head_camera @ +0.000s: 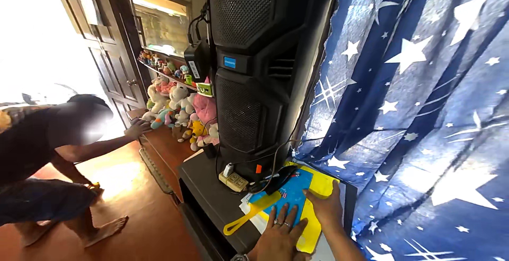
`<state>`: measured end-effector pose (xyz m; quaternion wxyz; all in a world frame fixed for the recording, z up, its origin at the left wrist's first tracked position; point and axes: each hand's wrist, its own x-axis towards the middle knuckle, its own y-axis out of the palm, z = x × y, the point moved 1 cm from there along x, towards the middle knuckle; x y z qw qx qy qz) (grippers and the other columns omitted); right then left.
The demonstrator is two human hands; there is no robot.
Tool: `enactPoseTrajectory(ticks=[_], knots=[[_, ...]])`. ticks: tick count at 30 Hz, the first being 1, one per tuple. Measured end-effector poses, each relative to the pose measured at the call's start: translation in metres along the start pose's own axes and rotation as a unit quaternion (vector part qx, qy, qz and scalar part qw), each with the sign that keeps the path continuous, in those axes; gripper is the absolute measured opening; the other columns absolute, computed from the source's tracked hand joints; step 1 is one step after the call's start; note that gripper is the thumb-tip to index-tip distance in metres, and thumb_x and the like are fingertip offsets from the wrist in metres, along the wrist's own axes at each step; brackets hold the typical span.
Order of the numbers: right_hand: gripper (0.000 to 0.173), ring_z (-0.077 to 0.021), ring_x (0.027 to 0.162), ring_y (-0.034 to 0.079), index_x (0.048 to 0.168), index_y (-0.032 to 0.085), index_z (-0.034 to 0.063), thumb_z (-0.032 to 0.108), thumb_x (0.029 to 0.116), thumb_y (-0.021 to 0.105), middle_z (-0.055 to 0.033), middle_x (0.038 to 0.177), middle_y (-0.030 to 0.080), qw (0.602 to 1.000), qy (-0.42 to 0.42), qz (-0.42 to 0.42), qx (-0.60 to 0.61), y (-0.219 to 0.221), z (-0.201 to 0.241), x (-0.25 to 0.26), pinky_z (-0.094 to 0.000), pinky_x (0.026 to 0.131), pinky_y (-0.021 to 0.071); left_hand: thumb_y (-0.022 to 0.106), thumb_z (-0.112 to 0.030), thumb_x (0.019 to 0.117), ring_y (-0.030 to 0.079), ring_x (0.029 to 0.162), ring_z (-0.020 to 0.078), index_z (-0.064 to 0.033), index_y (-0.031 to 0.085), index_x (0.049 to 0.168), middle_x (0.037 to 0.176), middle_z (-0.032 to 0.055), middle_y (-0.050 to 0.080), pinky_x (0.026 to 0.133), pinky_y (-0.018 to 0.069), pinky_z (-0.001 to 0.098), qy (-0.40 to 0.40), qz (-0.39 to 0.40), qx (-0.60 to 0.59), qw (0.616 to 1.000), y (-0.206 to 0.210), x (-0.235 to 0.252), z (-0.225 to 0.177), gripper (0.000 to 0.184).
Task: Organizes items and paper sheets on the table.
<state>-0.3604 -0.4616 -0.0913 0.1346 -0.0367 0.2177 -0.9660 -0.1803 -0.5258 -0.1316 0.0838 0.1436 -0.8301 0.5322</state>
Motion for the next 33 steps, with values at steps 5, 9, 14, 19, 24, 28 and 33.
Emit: enactPoseTrajectory(ticks=[5,9,14,19,24,28,33], knots=[[0.114,-0.0404,0.126,0.060,0.163,0.018,0.0074,0.030,0.0787,0.091,-0.0293,0.139,0.057,0.998,0.004,0.035,-0.044,-0.004,0.006,0.006,-0.0539,0.106,0.0481,0.050,-0.070,0.0964,0.016,0.158,0.0427,-0.0162,0.041,0.159,0.170,0.0190,0.024,0.123,0.0080,0.0692,-0.003,0.059,-0.007,0.998,-0.008,0.006,0.000,0.083],[0.104,-0.0452,0.137,0.048,0.161,0.029,0.0056,0.052,0.0835,0.081,-0.0308,0.149,0.047,0.977,-0.044,0.066,-0.197,-0.014,0.008,0.003,-0.0553,0.110,0.0439,0.066,-0.073,0.0837,0.021,0.156,0.0439,-0.0187,0.041,0.158,0.167,0.0208,0.030,0.122,0.0132,0.0709,0.011,0.003,-0.003,1.000,-0.011,-0.008,0.004,0.096],[0.084,-0.0517,0.154,0.014,0.153,0.048,0.0062,0.063,0.0926,0.064,-0.0326,0.166,0.016,0.956,-0.118,0.042,-0.266,-0.033,-0.018,-0.006,-0.0694,0.119,0.0215,0.062,-0.065,0.0922,0.038,0.149,0.0445,-0.0095,0.054,0.149,0.159,0.0208,0.045,0.118,0.0284,0.0700,-0.041,-0.100,0.042,0.993,-0.029,-0.034,0.005,0.080],[0.083,-0.0456,0.156,0.017,0.157,0.038,-0.0011,0.061,0.1028,0.041,-0.0288,0.166,0.024,0.954,-0.128,0.045,-0.269,-0.049,-0.057,-0.008,-0.0721,0.120,0.0114,0.075,-0.054,0.0877,0.063,0.126,0.0382,-0.0065,0.069,0.129,0.132,0.0183,0.068,0.102,0.0533,0.0545,-0.007,-0.139,0.022,0.990,-0.030,-0.063,0.003,0.064],[0.082,-0.0409,0.157,0.016,0.156,0.038,-0.0039,0.061,0.1056,0.028,-0.0277,0.166,0.024,0.927,-0.115,0.068,-0.352,-0.035,-0.050,-0.011,-0.0641,0.124,0.0099,0.075,-0.030,0.0936,0.073,0.108,0.0323,-0.0019,0.079,0.097,0.106,0.0153,0.078,0.095,0.0589,0.0470,-0.032,-0.108,-0.043,0.993,-0.020,-0.059,-0.013,0.029],[0.088,-0.0424,0.158,0.010,0.158,0.029,-0.0066,0.063,0.1052,0.027,-0.0299,0.167,0.017,0.925,-0.080,0.112,-0.354,-0.036,-0.034,-0.007,-0.0581,0.127,0.0046,0.069,-0.028,0.0966,0.075,0.101,0.0355,-0.0005,0.078,0.098,0.104,0.0174,0.077,0.086,0.0608,0.0508,-0.045,-0.053,0.007,0.998,-0.021,-0.048,-0.024,0.029],[0.055,-0.0381,0.139,0.051,0.152,0.046,0.0007,0.035,0.1092,0.047,-0.0259,0.150,0.051,0.969,-0.065,0.157,-0.182,-0.077,-0.025,-0.008,-0.0507,0.117,0.0393,0.070,-0.036,0.0967,0.074,0.107,0.0306,-0.0024,0.077,0.108,0.112,0.0150,0.077,0.090,0.0612,0.0459,0.065,-0.015,0.030,0.997,-0.036,-0.050,-0.006,0.036]])
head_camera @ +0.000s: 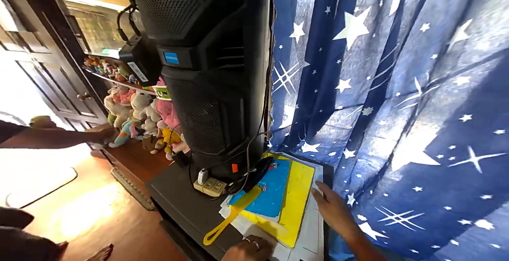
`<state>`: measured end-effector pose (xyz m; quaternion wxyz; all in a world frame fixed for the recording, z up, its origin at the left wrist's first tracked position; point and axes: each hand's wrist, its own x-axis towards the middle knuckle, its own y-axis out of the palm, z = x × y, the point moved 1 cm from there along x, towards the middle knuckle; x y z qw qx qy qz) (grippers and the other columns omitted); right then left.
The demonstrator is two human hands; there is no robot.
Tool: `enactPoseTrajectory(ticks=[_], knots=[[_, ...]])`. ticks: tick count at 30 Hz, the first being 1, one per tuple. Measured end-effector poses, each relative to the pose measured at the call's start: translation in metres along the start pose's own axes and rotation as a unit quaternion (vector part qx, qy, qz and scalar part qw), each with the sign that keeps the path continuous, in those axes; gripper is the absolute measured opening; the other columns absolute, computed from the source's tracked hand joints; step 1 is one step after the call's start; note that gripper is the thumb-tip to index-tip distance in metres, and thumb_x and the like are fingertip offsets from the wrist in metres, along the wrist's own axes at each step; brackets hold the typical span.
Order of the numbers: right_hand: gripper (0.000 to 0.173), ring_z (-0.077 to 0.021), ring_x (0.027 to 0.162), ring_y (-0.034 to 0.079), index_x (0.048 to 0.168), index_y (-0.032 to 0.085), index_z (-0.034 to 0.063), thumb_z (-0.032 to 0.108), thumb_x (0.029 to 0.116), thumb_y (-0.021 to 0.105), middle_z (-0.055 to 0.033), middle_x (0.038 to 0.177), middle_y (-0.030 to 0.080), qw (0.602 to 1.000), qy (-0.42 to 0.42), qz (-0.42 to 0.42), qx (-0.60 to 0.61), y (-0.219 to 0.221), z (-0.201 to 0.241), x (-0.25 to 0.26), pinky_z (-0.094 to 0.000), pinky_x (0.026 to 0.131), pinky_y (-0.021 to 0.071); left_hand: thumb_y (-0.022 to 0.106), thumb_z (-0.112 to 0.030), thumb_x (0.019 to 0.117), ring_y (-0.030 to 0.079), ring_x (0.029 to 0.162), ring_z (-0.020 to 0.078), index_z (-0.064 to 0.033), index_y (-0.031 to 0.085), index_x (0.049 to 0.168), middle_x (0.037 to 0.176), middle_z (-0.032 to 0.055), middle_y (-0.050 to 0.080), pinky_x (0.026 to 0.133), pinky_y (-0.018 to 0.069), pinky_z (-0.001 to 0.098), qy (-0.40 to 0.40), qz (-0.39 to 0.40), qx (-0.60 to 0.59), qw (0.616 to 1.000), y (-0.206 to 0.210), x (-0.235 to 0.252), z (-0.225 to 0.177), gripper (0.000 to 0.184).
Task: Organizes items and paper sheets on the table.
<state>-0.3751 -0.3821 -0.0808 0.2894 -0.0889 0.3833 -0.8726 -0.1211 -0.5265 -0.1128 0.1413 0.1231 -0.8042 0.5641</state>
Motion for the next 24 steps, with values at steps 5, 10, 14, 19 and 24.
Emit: enactPoseTrajectory(ticks=[5,10,14,19,24], knots=[[0.031,-0.0350,0.108,0.070,0.114,0.075,-0.0003,0.016,0.0871,0.075,-0.0205,0.117,0.072,0.965,-0.248,-0.080,-0.005,0.002,-0.029,-0.061,-0.0512,0.090,0.0591,0.058,-0.013,0.1038,0.075,0.103,0.0234,-0.0072,0.074,0.117,0.115,0.0092,0.076,0.085,0.0614,0.0354,0.225,0.030,0.063,0.972,-0.005,0.020,0.016,0.022],[0.047,-0.0389,0.127,0.061,0.125,0.071,-0.0012,0.021,0.0841,0.082,-0.0240,0.134,0.065,0.948,-0.293,0.112,-0.059,-0.008,-0.027,-0.088,-0.0523,0.107,0.0504,0.058,0.000,0.0970,0.074,0.076,0.0265,-0.0075,0.070,0.119,0.093,0.0120,0.074,0.064,0.0609,0.0383,0.299,0.125,0.115,0.939,-0.012,0.049,0.001,0.026],[0.054,-0.0432,0.135,0.053,0.130,0.066,-0.0049,0.020,0.0845,0.081,-0.0289,0.140,0.058,0.942,-0.296,0.145,-0.060,-0.006,-0.025,-0.094,-0.0533,0.113,0.0446,0.058,0.002,0.0977,0.073,0.074,0.0305,-0.0079,0.063,0.132,0.094,0.0155,0.072,0.062,0.0607,0.0421,0.255,0.176,0.105,0.945,-0.018,0.060,-0.013,0.036],[0.047,-0.0401,0.131,0.058,0.124,0.069,-0.0073,0.019,0.0856,0.080,-0.0266,0.136,0.062,0.950,-0.283,0.122,-0.057,-0.006,-0.023,-0.094,-0.0503,0.110,0.0479,0.055,0.000,0.0989,0.074,0.075,0.0223,-0.0059,0.068,0.117,0.101,0.0101,0.076,0.062,0.0599,0.0335,0.299,0.100,0.143,0.938,-0.017,0.062,-0.002,0.023],[0.031,-0.0395,0.124,0.064,0.114,0.073,-0.0063,0.011,0.0882,0.073,-0.0250,0.126,0.068,0.934,-0.326,0.091,-0.114,0.000,-0.020,-0.091,-0.0485,0.104,0.0528,0.059,-0.005,0.0945,0.069,0.063,0.0189,-0.0088,0.073,0.100,0.078,0.0051,0.071,0.056,0.0576,0.0310,0.252,-0.013,0.180,0.951,0.005,0.055,-0.005,0.015]])
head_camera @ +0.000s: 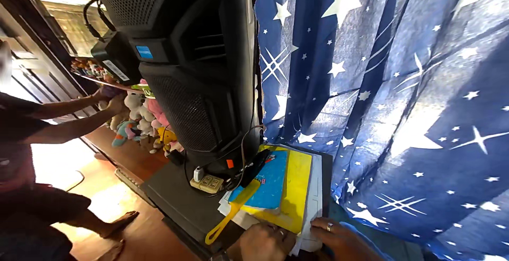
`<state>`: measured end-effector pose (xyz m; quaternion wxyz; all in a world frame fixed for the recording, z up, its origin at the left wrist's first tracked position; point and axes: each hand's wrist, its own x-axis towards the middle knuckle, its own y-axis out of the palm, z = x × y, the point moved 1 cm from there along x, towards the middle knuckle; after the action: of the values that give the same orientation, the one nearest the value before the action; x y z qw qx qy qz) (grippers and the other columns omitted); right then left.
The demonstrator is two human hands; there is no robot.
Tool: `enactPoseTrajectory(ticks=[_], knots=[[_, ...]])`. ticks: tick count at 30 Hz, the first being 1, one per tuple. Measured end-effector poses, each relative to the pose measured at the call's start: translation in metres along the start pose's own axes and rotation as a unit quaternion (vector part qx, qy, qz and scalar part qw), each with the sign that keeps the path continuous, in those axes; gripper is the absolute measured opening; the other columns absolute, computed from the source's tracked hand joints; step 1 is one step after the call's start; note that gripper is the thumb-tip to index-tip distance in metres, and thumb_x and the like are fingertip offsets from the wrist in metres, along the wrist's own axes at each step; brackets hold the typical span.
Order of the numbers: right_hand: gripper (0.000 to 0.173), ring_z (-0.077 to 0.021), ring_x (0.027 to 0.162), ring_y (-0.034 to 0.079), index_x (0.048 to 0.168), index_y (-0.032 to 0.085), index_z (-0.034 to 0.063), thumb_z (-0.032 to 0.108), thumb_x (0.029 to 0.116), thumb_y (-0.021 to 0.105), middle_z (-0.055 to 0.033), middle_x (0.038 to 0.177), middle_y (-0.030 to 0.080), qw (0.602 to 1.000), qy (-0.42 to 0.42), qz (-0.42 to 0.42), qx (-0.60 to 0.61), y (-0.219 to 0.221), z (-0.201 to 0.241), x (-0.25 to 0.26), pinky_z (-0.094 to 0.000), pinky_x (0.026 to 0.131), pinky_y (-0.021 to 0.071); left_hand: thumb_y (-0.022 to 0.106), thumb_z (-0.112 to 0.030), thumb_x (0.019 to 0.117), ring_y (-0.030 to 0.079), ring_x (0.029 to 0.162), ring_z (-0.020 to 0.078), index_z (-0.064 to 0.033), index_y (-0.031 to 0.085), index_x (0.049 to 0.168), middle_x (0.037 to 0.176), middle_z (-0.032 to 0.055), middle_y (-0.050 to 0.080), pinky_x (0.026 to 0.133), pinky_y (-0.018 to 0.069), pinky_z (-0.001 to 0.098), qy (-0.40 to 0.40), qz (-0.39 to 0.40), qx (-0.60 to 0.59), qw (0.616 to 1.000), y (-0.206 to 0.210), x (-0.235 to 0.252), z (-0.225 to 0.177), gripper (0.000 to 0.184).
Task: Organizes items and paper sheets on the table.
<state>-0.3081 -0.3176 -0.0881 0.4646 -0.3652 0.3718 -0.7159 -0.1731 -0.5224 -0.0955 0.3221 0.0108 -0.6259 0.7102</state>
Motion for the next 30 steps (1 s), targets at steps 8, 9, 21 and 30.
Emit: enactPoseTrajectory(ticks=[8,9,21,30], knots=[[0.024,-0.0333,0.104,0.074,0.112,0.075,0.0013,0.000,0.0902,0.064,-0.0185,0.111,0.075,0.986,-0.082,-0.111,-0.091,0.011,-0.013,0.011,-0.0444,0.085,0.0627,0.065,-0.012,0.0910,0.073,0.068,0.0248,-0.0075,0.072,0.106,0.085,0.0097,0.073,0.058,0.0611,0.0396,-0.159,-0.040,-0.055,0.985,-0.009,0.016,0.010,0.017],[0.019,-0.0295,0.100,0.075,0.105,0.077,0.0048,0.003,0.0910,0.064,-0.0144,0.106,0.076,0.981,-0.099,-0.140,-0.096,0.015,-0.020,0.013,-0.0422,0.082,0.0635,0.066,-0.012,0.0920,0.073,0.071,0.0288,-0.0077,0.073,0.108,0.083,0.0117,0.073,0.061,0.0611,0.0455,-0.165,0.012,-0.121,0.979,-0.013,0.016,0.012,0.018],[0.025,-0.0296,0.086,0.072,0.096,0.081,0.0074,-0.004,0.0806,0.065,-0.0104,0.086,0.074,0.965,-0.095,-0.232,-0.083,0.040,-0.003,0.013,-0.0401,0.072,0.0607,0.059,-0.014,0.1004,0.073,0.075,0.0223,-0.0072,0.076,0.110,0.087,0.0098,0.076,0.072,0.0606,0.0438,-0.251,-0.014,-0.292,0.923,-0.013,0.014,0.031,0.021],[0.009,-0.0278,0.088,0.072,0.092,0.080,0.0053,0.008,0.0896,0.072,-0.0123,0.088,0.075,0.975,-0.154,-0.153,0.041,0.041,-0.002,0.013,-0.0394,0.086,0.0589,0.064,-0.005,0.0950,0.077,0.083,0.0283,-0.0043,0.077,0.109,0.096,0.0133,0.078,0.074,0.0632,0.0472,-0.234,-0.029,-0.240,0.942,0.007,-0.001,-0.021,0.019]])
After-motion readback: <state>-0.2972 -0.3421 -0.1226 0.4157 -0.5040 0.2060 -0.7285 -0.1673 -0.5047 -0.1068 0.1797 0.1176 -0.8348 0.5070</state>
